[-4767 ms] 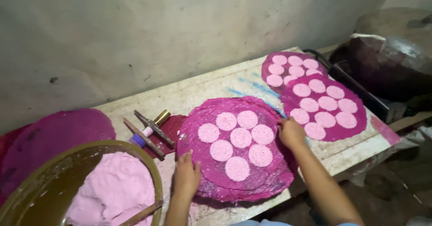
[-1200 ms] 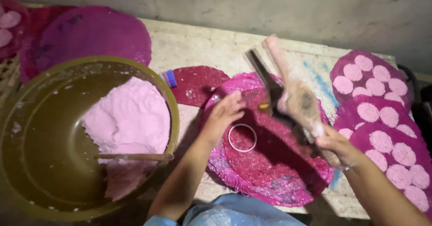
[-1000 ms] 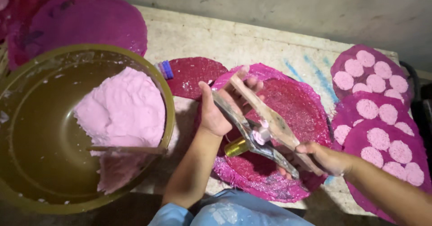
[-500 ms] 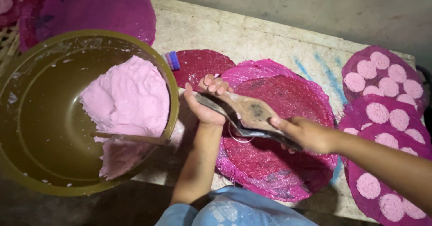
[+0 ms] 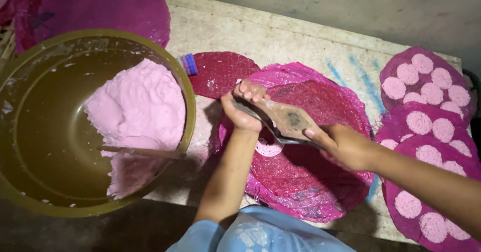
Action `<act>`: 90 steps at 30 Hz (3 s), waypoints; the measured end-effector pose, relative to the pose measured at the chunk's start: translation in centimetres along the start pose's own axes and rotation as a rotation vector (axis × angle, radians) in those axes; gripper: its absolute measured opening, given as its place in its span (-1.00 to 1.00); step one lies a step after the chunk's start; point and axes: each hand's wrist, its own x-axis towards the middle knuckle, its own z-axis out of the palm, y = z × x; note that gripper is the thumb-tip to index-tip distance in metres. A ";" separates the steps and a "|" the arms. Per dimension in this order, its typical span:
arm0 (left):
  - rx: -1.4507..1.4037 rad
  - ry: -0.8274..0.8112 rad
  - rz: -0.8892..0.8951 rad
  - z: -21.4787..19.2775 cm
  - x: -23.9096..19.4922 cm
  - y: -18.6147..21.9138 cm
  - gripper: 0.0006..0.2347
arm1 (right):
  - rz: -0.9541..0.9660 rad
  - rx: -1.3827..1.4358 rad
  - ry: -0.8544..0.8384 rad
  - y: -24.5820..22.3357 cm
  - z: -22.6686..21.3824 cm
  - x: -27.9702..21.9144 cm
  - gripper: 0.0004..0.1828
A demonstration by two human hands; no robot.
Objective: The person scoops pink dough from a bowl and places it into a manual press. They press the dough and eject circular pieces onto a pink mat, repeating the process to form multiple pieces.
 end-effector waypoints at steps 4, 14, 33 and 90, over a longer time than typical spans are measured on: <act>0.020 -0.084 -0.035 0.6 1.2 1.7 -0.74 | -0.118 -0.034 0.118 -0.7 0.9 0.6 -0.27; 0.104 0.101 -0.040 1.1 -1.2 3.8 -0.69 | -0.106 0.125 -0.036 0.6 3.8 2.0 -0.20; 0.072 0.206 -0.037 2.6 1.0 1.2 -0.63 | -0.201 -0.051 0.238 2.4 2.8 3.7 -0.35; 2.501 -0.638 -0.337 5.4 1.7 -0.7 -0.04 | -0.719 1.251 0.879 16.5 15.1 -1.3 -0.08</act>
